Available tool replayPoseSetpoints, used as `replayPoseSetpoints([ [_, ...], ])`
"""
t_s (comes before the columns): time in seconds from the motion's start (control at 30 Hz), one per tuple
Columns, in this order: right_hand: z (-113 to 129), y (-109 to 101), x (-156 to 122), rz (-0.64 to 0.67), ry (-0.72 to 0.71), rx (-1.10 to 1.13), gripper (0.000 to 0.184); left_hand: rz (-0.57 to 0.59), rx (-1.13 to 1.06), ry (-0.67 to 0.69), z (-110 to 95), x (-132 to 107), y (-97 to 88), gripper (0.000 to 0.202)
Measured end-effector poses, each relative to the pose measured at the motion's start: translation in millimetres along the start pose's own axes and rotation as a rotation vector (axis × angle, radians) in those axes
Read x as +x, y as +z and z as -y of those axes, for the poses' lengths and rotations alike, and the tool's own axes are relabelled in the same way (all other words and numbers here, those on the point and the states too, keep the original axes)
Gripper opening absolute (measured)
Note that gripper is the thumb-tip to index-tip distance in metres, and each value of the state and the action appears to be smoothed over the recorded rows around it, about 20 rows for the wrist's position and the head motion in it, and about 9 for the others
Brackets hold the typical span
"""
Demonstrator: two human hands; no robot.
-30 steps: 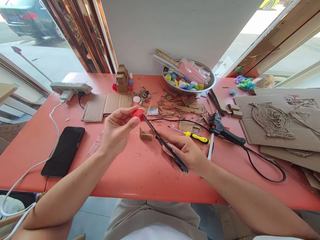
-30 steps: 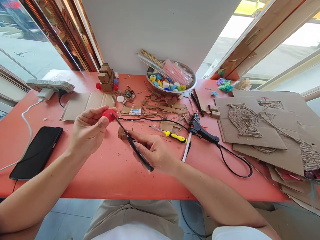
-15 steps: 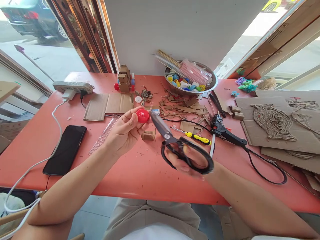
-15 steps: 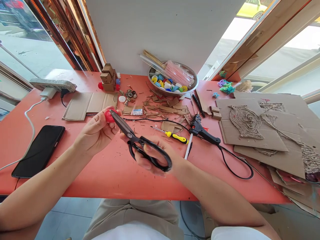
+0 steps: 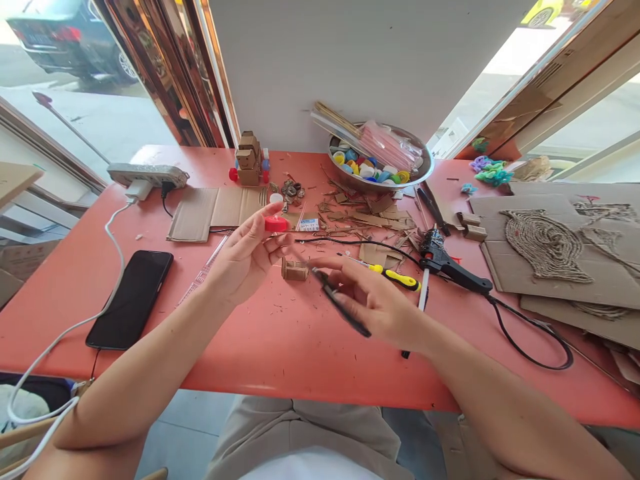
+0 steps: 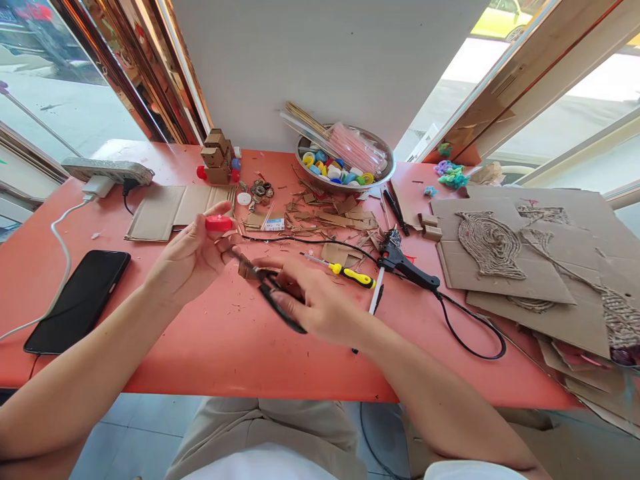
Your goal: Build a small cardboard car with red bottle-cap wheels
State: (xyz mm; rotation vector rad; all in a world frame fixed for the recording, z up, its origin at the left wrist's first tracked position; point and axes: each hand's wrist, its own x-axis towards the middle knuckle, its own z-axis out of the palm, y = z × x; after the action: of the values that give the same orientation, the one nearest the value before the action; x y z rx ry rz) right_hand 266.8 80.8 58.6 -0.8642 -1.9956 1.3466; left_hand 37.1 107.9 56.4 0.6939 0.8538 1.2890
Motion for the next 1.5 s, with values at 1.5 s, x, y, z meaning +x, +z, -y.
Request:
replayPoseSetpoints([
  [1.5, 14.4, -3.4, 2.8, -0.168, 0.176, -0.286, 0.024, 0.115, 0.374, 0.212, -4.3, -12.3, 5.7, 0.053],
])
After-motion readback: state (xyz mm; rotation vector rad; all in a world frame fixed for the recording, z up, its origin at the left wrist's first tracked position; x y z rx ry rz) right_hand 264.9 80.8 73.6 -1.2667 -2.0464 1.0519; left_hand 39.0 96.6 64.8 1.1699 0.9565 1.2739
